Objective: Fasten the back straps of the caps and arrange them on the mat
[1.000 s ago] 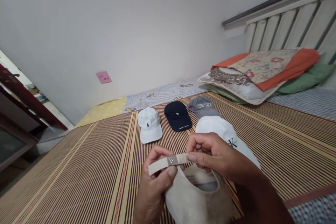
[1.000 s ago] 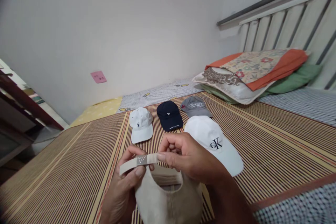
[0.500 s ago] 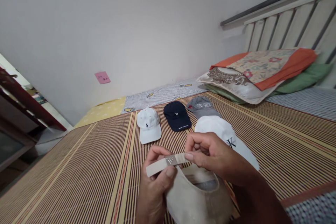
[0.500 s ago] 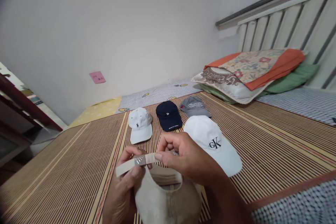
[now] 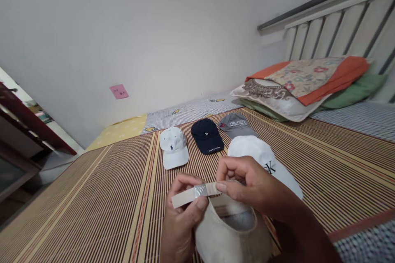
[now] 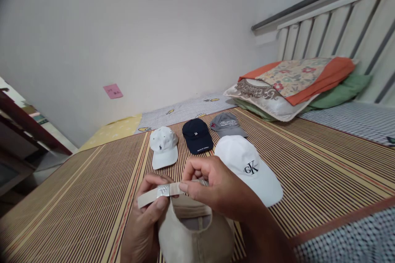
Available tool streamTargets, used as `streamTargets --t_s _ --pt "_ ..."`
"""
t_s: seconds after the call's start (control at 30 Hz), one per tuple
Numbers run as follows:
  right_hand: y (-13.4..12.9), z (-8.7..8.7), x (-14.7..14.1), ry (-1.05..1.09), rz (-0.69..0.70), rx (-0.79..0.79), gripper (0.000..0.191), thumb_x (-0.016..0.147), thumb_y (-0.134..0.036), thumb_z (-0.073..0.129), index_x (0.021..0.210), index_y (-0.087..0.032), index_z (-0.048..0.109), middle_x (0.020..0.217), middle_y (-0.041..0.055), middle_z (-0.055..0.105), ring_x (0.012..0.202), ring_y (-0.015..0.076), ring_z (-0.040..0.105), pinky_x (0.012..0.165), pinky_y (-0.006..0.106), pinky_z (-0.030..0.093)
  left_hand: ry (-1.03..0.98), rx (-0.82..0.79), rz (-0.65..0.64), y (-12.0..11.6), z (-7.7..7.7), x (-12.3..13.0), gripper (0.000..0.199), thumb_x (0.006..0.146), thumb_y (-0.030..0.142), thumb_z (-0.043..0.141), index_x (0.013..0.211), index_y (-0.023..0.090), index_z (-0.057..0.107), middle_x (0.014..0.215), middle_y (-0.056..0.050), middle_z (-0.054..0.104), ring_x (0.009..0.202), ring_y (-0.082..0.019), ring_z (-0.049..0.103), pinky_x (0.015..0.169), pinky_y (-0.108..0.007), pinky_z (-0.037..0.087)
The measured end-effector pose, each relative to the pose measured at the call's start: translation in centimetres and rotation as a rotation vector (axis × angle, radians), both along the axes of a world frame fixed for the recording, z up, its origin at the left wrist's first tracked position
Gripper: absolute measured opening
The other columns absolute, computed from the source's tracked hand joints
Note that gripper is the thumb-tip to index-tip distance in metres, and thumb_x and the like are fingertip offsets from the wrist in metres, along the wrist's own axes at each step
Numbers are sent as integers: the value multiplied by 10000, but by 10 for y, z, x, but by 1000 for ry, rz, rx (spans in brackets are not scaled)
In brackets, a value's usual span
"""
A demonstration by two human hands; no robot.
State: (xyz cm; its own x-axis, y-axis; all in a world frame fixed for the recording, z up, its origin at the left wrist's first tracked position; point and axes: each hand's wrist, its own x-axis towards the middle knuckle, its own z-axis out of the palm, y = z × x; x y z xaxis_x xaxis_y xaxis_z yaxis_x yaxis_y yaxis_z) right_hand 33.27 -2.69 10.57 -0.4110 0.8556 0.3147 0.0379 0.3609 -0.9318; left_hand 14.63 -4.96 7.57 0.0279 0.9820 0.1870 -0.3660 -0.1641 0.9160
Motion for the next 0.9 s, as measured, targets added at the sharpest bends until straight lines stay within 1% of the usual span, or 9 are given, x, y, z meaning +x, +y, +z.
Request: streamTargets --t_s 0.17,0.27,0.37,0.47,0.57,0.63,0.77,0.83,0.9 --pt "-1 2 -3 -7 1 12 168 865 -257 687 737 -190 602 651 -69 512 617 98 418 555 230 322 47 36 -10 0 -1 2 299 711 390 891 833 210 685 821 2 678 752 -139 587 725 -251 469" --pt "-1 2 -3 -8 6 16 157 861 -247 682 738 -190 603 654 -67 514 620 99 419 557 232 321 76 14 -16 1 -2 2 292 710 378 894 810 205 681 810 9 669 753 -131 584 709 -229 462" --pt "1 2 -1 -4 14 4 168 873 -270 684 747 -189 609 651 -67 510 607 96 416 544 231 315 -11 -15 -170 2 -2 -2 386 669 429 912 902 219 689 773 16 651 680 -110 546 628 -204 417" --pt "4 0 2 6 26 -2 183 885 -299 686 760 -191 607 636 -72 500 584 90 409 523 226 303 -141 -88 -310 4 -2 -9 461 716 539 855 1011 224 691 818 -2 659 702 -122 565 647 -223 436" --pt "5 -1 3 -3 31 -6 189 881 -311 685 757 -191 605 628 -70 504 576 89 416 513 224 300 -180 -128 -345 6 -2 -17 383 798 484 801 1050 213 706 786 14 625 687 -104 544 654 -217 435" --pt "5 -2 2 -3 37 -16 175 872 -306 683 764 -190 609 633 -68 506 581 90 416 514 223 299 -150 -122 -367 8 -3 -22 374 801 447 805 1074 206 718 757 18 622 662 -96 527 633 -208 413" --pt "4 -2 0 -11 47 -34 179 867 -310 688 763 -189 605 650 -68 488 596 92 401 526 224 297 44 -151 -344 10 1 -30 418 772 523 815 985 168 762 753 -23 666 676 -118 536 638 -223 402" --pt "4 -2 -1 -30 33 -29 178 861 -299 694 754 -187 605 659 -64 493 604 93 403 534 222 301 126 -163 -298 10 2 -32 430 750 565 822 877 159 761 700 -14 636 652 -113 509 626 -222 386" --pt "4 -2 -2 -37 32 -25 172 855 -292 702 753 -183 615 660 -61 501 607 92 408 533 218 302 159 -174 -297 10 3 -33 441 724 585 835 774 159 731 638 7 583 603 -100 464 591 -217 357"
